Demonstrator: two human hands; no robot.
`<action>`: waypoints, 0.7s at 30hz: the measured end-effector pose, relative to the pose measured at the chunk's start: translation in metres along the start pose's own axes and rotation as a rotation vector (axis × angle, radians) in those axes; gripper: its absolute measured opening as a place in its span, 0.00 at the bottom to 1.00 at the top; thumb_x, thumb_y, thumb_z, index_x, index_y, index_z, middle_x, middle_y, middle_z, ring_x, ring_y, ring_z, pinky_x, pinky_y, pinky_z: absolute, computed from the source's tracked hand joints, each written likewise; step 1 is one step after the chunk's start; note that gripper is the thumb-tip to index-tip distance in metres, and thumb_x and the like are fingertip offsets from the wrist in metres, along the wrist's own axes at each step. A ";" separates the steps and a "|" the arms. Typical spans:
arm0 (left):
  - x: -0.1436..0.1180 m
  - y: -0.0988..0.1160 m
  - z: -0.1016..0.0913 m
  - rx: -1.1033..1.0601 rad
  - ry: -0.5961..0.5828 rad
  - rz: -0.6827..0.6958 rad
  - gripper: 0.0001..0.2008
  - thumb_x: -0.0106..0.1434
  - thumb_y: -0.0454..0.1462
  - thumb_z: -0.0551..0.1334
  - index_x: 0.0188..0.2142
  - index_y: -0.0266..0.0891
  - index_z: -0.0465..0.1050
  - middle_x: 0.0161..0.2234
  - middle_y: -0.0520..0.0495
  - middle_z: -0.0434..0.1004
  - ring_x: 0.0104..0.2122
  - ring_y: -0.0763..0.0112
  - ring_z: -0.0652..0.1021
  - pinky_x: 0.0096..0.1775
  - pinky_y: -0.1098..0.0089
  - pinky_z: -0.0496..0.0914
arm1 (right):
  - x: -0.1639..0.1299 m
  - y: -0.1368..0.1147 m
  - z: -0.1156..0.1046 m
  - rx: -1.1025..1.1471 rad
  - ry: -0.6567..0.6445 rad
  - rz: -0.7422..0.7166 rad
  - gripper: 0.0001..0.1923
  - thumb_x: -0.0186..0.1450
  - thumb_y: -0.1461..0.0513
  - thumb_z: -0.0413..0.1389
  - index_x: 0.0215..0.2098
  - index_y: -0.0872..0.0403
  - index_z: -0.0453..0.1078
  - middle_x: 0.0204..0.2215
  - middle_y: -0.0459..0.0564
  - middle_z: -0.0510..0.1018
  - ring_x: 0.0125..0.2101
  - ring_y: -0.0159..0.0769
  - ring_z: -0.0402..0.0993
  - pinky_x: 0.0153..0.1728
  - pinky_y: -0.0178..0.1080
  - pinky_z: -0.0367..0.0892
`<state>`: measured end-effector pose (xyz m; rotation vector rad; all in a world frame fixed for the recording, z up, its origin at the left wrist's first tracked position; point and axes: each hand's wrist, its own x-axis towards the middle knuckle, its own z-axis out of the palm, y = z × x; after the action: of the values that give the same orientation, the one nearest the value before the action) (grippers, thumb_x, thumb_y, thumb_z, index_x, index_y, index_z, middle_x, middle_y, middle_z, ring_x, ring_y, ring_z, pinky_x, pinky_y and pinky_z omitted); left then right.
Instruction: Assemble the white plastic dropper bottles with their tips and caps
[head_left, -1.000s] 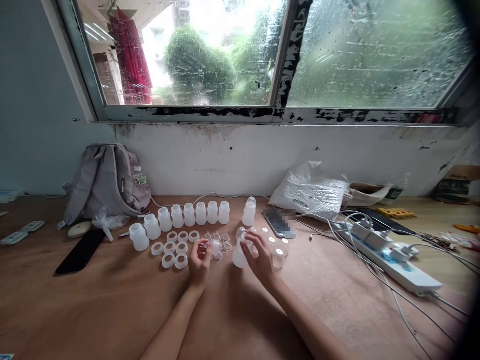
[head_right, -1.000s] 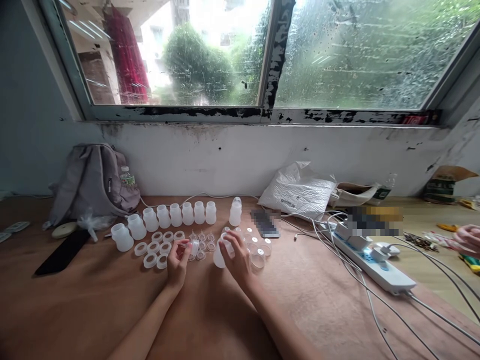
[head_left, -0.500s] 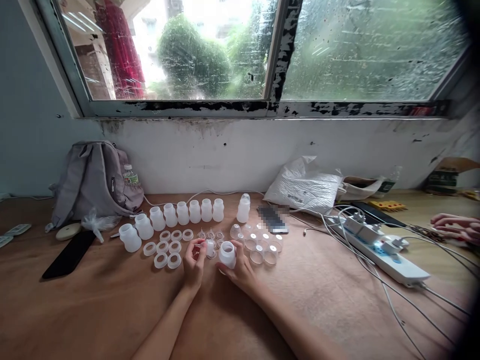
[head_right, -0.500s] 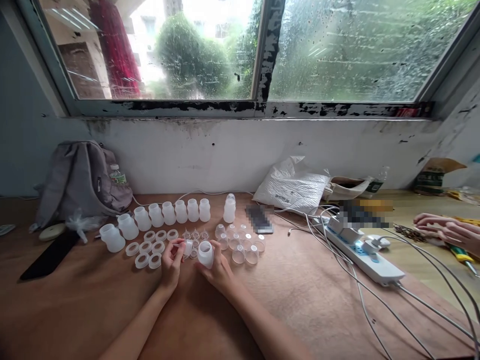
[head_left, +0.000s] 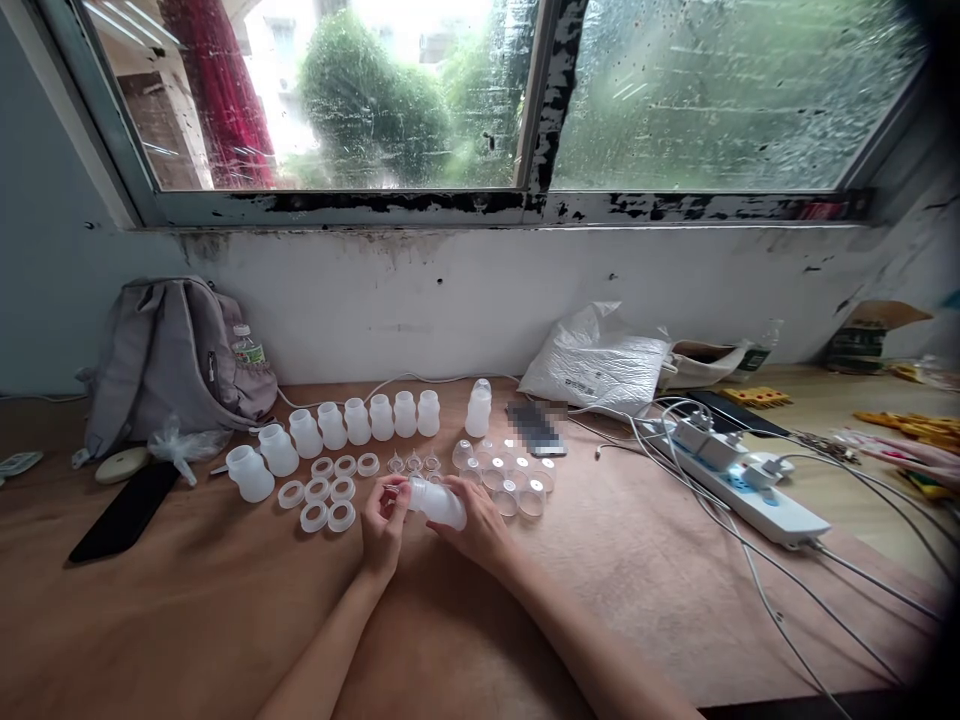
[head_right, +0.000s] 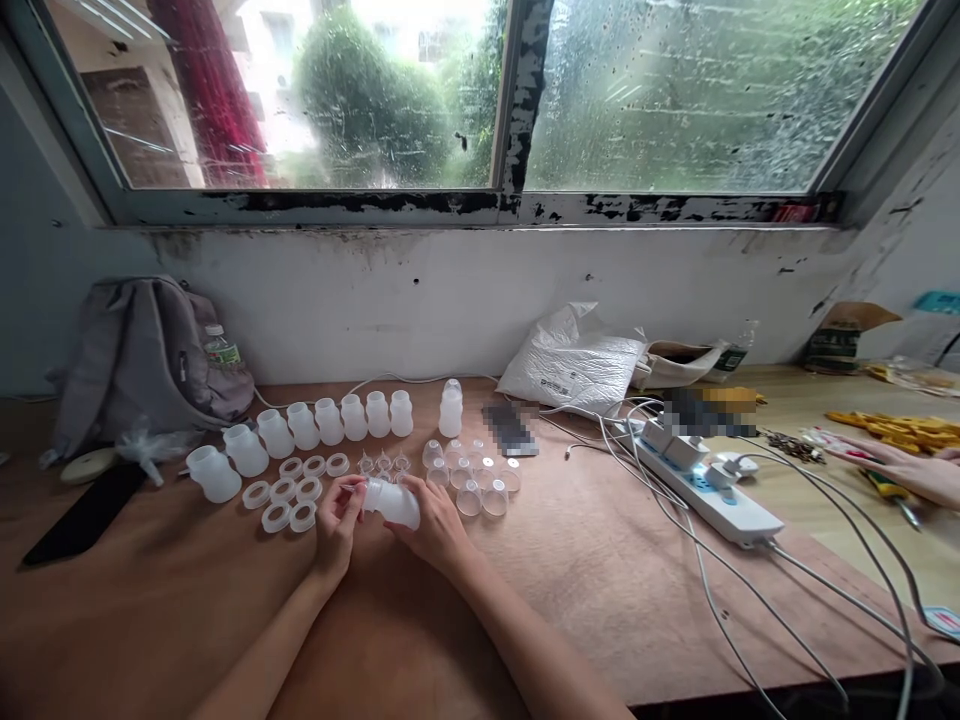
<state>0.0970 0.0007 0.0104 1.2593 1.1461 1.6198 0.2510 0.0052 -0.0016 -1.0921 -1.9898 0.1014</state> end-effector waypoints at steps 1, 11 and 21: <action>0.000 0.000 0.000 0.003 -0.003 -0.002 0.12 0.54 0.44 0.59 0.32 0.37 0.67 0.25 0.51 0.67 0.21 0.76 0.66 0.24 0.76 0.61 | -0.001 0.001 0.001 0.004 0.010 0.004 0.26 0.50 0.57 0.61 0.46 0.52 0.60 0.37 0.52 0.72 0.35 0.41 0.69 0.35 0.41 0.66; 0.002 -0.004 -0.001 -0.024 -0.034 -0.027 0.13 0.51 0.44 0.62 0.31 0.38 0.67 0.23 0.53 0.66 0.21 0.78 0.66 0.23 0.77 0.61 | 0.002 -0.003 -0.005 -0.051 -0.059 -0.024 0.22 0.51 0.59 0.60 0.44 0.52 0.63 0.34 0.53 0.73 0.34 0.42 0.68 0.35 0.42 0.64; 0.007 -0.002 -0.003 -0.169 -0.076 -0.098 0.15 0.48 0.42 0.64 0.34 0.38 0.68 0.27 0.51 0.71 0.25 0.76 0.70 0.24 0.77 0.61 | 0.003 -0.007 -0.012 0.253 -0.114 0.129 0.22 0.52 0.57 0.59 0.44 0.52 0.63 0.37 0.50 0.73 0.35 0.39 0.70 0.35 0.37 0.65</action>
<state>0.0925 0.0071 0.0101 1.1286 0.9877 1.5482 0.2541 -0.0008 0.0112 -1.0674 -1.9417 0.4806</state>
